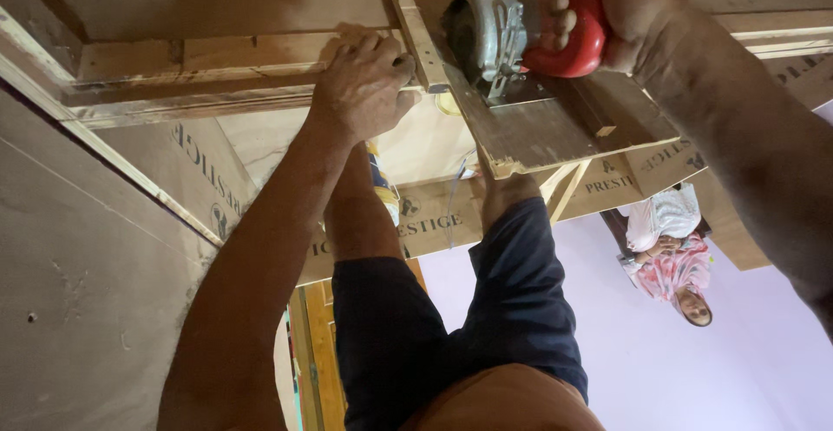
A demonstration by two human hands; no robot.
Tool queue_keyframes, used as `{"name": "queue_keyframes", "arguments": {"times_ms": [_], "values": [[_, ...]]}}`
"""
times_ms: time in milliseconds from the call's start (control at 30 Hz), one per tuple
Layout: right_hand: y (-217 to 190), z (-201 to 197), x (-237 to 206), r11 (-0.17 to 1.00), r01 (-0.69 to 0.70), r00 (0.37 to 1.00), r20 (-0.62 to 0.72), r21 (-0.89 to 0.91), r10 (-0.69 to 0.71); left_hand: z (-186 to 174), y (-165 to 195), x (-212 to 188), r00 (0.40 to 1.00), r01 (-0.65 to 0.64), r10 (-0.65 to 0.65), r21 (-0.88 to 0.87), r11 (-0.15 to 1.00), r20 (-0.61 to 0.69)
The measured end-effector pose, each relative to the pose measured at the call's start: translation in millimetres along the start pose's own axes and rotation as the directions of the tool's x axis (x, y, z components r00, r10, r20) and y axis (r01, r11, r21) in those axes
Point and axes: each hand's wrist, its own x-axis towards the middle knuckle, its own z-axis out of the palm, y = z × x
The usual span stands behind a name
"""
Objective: The person plugs a red power cord into a wall socket, then uses a circular saw to cut several small wooden pieces attached to a larger board. The person holds the wood steady with one hand while operating the saw with the other, producing sawdust as the cuts are made.
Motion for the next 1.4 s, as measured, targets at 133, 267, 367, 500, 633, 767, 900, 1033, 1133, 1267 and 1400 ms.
{"name": "queue_keyframes", "arguments": {"times_ms": [133,267,367,500,633,767,900,1033,1133,1267,1400], "values": [[1,-2,0,1.000,0.001,1.000,0.004,0.004,-0.001,1,0,1,0.999,0.024,-0.023,-0.022,0.999,0.044],[1,-2,0,1.000,-0.001,1.000,0.012,0.001,0.000,0,-1,4,0.999,-0.010,0.009,0.018,1.000,0.045],[1,-3,1,1.000,-0.001,1.000,0.015,0.011,0.001,0,-1,5,0.999,-0.016,0.015,0.006,1.000,0.052],[1,-4,1,1.000,-0.007,1.000,0.019,0.011,0.007,2,-1,3,0.996,0.015,-0.014,-0.019,1.000,0.084],[7,-10,4,1.000,-0.013,1.000,0.007,0.024,0.013,4,-1,3,0.997,0.024,-0.023,-0.005,1.000,0.078],[20,-43,-4,0.996,0.016,1.000,-0.020,0.088,-0.015,5,-2,1,0.999,-0.021,0.021,-0.012,1.000,-0.050],[21,-118,-37,0.978,0.059,0.998,-0.043,0.202,-0.052,6,-1,-3,0.999,0.028,-0.029,-0.018,0.999,-0.046],[19,-179,-70,0.973,0.089,0.994,-0.087,0.214,-0.072,11,-1,-4,0.985,-0.051,0.047,-0.021,0.998,-0.168],[18,-193,-85,0.984,0.100,0.986,-0.149,0.149,-0.077,18,-2,-5,0.975,-0.065,0.066,0.013,0.998,-0.212],[27,-175,-85,0.989,0.137,0.978,-0.166,0.061,-0.125,27,-8,-8,0.937,-0.143,0.149,0.042,0.989,-0.316],[26,-148,-79,0.982,0.187,0.961,-0.202,-0.020,-0.187,30,-11,-7,0.908,-0.193,0.202,0.063,0.979,-0.368]]}}
